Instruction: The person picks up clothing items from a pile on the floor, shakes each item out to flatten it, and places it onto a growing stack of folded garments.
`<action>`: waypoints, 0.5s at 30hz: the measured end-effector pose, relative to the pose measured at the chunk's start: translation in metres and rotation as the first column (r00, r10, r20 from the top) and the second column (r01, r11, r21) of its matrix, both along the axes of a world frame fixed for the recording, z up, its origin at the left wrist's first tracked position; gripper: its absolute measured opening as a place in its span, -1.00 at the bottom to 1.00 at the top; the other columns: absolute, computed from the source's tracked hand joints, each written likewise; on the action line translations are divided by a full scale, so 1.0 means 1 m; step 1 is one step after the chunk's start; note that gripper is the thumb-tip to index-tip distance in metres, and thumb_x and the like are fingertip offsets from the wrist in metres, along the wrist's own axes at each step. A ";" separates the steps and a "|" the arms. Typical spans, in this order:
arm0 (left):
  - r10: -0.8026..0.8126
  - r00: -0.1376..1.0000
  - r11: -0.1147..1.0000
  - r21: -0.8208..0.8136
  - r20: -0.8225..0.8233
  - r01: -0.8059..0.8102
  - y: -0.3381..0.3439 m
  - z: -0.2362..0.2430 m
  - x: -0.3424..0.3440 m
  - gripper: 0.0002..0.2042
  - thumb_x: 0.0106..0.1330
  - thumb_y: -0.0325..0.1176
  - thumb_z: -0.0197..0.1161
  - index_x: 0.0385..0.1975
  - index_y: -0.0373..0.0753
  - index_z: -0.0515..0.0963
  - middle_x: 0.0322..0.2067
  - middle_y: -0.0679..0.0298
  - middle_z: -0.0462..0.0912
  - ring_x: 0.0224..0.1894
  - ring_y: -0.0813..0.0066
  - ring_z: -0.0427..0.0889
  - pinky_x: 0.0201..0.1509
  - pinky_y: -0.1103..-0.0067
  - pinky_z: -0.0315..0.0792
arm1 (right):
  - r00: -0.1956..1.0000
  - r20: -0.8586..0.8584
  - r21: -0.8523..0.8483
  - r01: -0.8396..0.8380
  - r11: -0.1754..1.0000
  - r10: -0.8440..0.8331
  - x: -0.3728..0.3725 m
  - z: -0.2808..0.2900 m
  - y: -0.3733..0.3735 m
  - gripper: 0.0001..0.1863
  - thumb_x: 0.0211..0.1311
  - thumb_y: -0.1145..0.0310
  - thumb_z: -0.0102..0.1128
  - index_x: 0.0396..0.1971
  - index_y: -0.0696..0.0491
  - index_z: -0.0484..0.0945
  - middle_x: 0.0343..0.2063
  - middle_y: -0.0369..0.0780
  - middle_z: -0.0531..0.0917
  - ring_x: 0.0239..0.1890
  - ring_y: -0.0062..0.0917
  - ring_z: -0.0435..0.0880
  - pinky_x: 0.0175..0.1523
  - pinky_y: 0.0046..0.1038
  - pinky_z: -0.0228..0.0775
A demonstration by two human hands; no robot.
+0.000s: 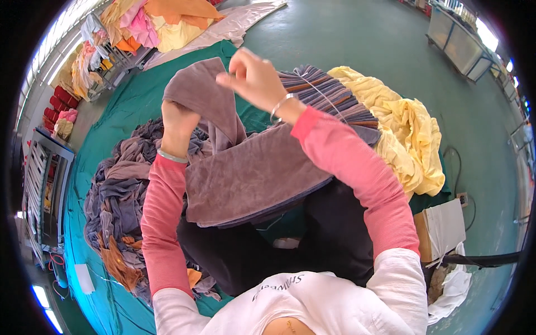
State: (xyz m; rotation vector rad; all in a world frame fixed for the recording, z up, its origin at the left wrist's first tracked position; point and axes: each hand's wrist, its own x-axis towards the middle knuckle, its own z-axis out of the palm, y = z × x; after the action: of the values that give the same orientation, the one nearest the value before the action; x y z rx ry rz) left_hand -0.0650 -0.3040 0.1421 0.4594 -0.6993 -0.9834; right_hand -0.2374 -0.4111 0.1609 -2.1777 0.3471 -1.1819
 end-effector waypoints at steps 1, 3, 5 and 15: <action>-0.046 0.980 0.999 -0.003 -0.195 0.046 -0.005 0.004 -0.008 -0.68 0.32 -0.27 -0.20 -0.07 -0.29 0.37 -0.02 0.18 0.42 0.06 0.25 0.38 0.17 0.33 0.24 | 0.996 -0.088 -0.070 0.023 0.997 -0.029 -0.005 -0.008 0.009 -0.46 -0.15 -0.07 0.30 -0.40 0.06 0.33 -0.64 -0.25 0.49 -0.59 -0.44 0.51 -0.47 -0.45 0.32; 0.022 0.979 0.999 0.039 -0.200 -0.014 -0.012 0.008 -0.025 -0.69 0.31 -0.28 -0.18 -0.07 -0.29 0.37 -0.02 0.19 0.42 0.06 0.26 0.38 0.16 0.34 0.25 | 0.977 -0.179 -0.213 0.077 0.974 -0.116 -0.005 -0.025 0.023 -0.39 -0.21 -0.13 0.31 -0.41 0.07 0.28 -0.60 -0.19 0.52 -0.51 -0.28 0.56 -0.45 -0.34 0.36; 0.068 0.969 0.996 0.078 -0.238 -0.051 -0.016 0.010 -0.038 -0.74 0.29 -0.32 -0.12 -0.10 -0.27 0.38 -0.04 0.22 0.43 0.04 0.30 0.39 0.14 0.37 0.27 | 0.954 -0.233 -0.248 0.130 0.960 -0.190 0.003 -0.044 0.034 -0.46 -0.11 -0.01 0.25 -0.36 0.10 0.24 -0.58 -0.11 0.56 -0.43 -0.14 0.59 -0.39 -0.21 0.41; 0.172 0.974 0.858 0.464 0.144 -0.220 -0.001 -0.016 0.033 -0.85 0.24 -0.25 0.01 -0.29 -0.13 0.44 -0.32 0.38 0.52 -0.24 0.45 0.48 -0.04 0.44 0.33 | 0.968 0.251 0.678 -0.183 0.712 0.010 -0.016 -0.046 -0.062 -0.85 0.09 0.43 0.09 -0.42 0.19 0.57 -0.55 -0.28 0.58 -0.52 -0.68 0.49 -0.38 -0.63 0.35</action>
State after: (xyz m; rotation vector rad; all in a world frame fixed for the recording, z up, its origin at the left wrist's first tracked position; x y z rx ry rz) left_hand -0.0323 -0.3049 0.1260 1.0024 -0.4773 -0.9394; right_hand -0.2534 -0.4731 0.1145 -1.3601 0.4785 -1.0065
